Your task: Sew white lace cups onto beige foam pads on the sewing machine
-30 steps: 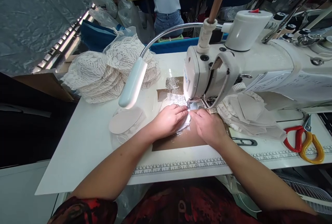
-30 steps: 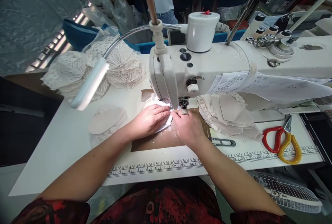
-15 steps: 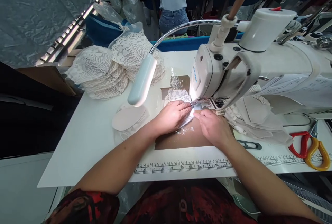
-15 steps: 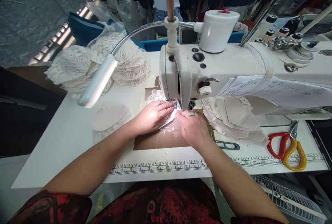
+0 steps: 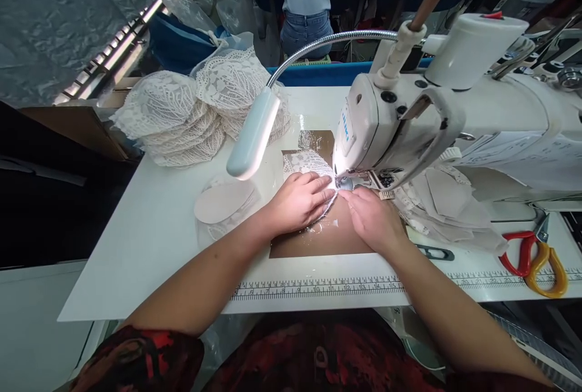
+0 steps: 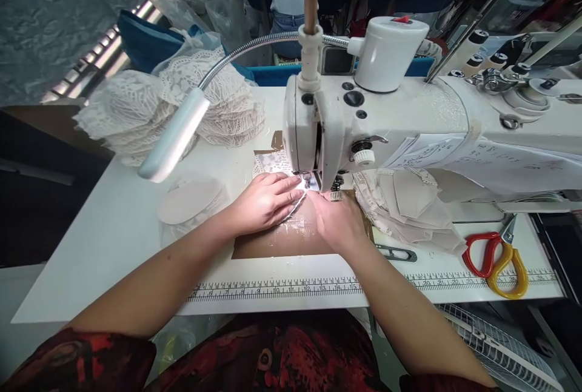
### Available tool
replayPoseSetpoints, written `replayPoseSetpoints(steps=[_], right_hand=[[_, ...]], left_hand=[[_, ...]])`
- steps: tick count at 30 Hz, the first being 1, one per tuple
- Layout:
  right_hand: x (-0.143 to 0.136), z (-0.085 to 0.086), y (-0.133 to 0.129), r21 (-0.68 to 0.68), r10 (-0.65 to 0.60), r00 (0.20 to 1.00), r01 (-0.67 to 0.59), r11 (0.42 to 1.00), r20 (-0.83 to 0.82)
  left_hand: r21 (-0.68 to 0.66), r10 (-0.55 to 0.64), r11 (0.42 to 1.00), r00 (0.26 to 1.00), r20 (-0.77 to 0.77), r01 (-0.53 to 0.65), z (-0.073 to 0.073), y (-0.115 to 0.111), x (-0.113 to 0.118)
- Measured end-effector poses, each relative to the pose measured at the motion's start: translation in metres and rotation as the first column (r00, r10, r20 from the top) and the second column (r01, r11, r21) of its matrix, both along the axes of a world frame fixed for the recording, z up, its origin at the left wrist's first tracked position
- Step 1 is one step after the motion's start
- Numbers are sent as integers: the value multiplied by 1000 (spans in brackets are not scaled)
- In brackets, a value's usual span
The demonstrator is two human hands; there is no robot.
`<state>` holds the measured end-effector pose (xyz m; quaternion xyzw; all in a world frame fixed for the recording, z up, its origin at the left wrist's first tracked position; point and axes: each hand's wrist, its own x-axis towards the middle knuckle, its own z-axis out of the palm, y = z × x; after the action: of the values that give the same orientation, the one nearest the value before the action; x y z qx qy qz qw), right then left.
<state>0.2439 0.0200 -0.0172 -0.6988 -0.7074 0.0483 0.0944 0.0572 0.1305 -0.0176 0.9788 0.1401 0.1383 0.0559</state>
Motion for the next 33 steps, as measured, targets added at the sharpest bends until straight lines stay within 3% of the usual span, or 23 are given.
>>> replayPoseSetpoints(steps=[5, 13, 17, 26, 33], right_hand=[[1, 0, -1, 21, -14, 1000, 14, 1000, -17], [-1, 0, -3, 45, 71, 995, -74, 996, 67], [0, -3, -4, 92, 31, 999, -32, 995, 20], [-4, -1, -2, 45, 85, 996, -85, 995, 1], [-4, 2, 3, 28, 39, 999, -39, 999, -12]], left_hand=[[-74, -76, 994, 997, 10, 76, 4, -4, -5], [-60, -158, 986, 987, 0, 158, 1, 2, -6], [-92, -154, 984, 988, 14, 155, 1, 5, -8], [-139, -131, 981, 991, 38, 135, 0, 6, -9], [-162, -140, 976, 989, 45, 145, 0, 8, -8]])
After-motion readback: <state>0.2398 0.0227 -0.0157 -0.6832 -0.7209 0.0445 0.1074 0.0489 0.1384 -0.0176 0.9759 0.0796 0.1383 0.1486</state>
